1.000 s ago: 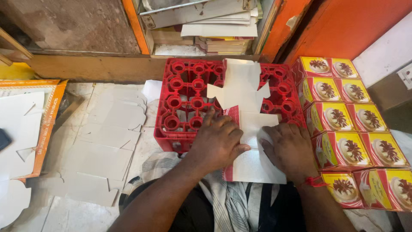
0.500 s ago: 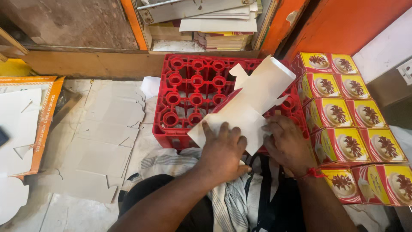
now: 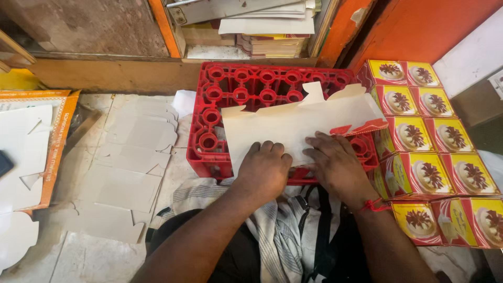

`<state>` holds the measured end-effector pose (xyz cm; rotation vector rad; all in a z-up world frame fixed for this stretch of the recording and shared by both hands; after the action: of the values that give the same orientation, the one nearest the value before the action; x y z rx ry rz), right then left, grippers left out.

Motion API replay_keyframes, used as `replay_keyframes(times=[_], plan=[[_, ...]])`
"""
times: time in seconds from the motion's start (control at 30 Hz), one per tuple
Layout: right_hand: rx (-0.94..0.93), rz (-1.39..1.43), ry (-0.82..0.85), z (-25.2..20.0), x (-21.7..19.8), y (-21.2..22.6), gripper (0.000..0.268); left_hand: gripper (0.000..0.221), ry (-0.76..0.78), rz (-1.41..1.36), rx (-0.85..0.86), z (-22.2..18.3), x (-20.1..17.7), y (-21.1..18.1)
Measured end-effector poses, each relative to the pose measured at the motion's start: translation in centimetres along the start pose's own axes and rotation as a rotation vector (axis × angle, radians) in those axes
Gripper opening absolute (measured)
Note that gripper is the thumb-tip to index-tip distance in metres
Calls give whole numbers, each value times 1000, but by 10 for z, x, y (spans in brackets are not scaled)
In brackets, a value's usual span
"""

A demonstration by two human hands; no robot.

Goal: The person folds cardboard sweet boxes by hand on a plastic crate, creasing the edges and interlocking the tabs to form the final box shape.

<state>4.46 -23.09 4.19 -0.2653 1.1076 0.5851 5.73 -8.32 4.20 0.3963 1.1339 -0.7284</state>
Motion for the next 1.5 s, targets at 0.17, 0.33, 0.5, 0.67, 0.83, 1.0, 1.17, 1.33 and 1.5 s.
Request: replay_keyframes(times=[0.17,0.33,0.5,0.67,0.83,1.0,1.17,1.33,1.5], plan=[[140,-1,70,22,12,-24,22,15,-63,-132,-40,16,8,28],[286,-14,14,51,20,-24,25,25,-231,-306,-132,25,18,54],[56,-41,-217,46,19,25,23,30,-199,-62,-175,25,24,55],[104,113,149,33,58,30,53,29,-221,26,-187,21,16,55],[122,34,308,25,67,25,70,33,-237,4,-214,18,19,64],[219,65,337,29,56,22,71,41,-82,-14,-251,13,35,78],[343,-17,371,30,44,31,81,40,-62,-27,-237,6,38,81],[239,-11,302,33,48,45,93,44,-35,28,-229,8,44,75],[155,129,263,33,50,27,83,43,-36,-123,-232,13,23,75]])
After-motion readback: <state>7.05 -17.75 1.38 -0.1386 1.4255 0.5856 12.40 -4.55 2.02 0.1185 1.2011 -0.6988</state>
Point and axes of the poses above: each hand's wrist, its own z-axis towards the middle knuckle, its own x-axis out of the palm, y = z × x, the point moved 7 cm from there along z, towards the middle knuckle, and after that the axes turned 6 degrees about z, right-handed, at the moved point
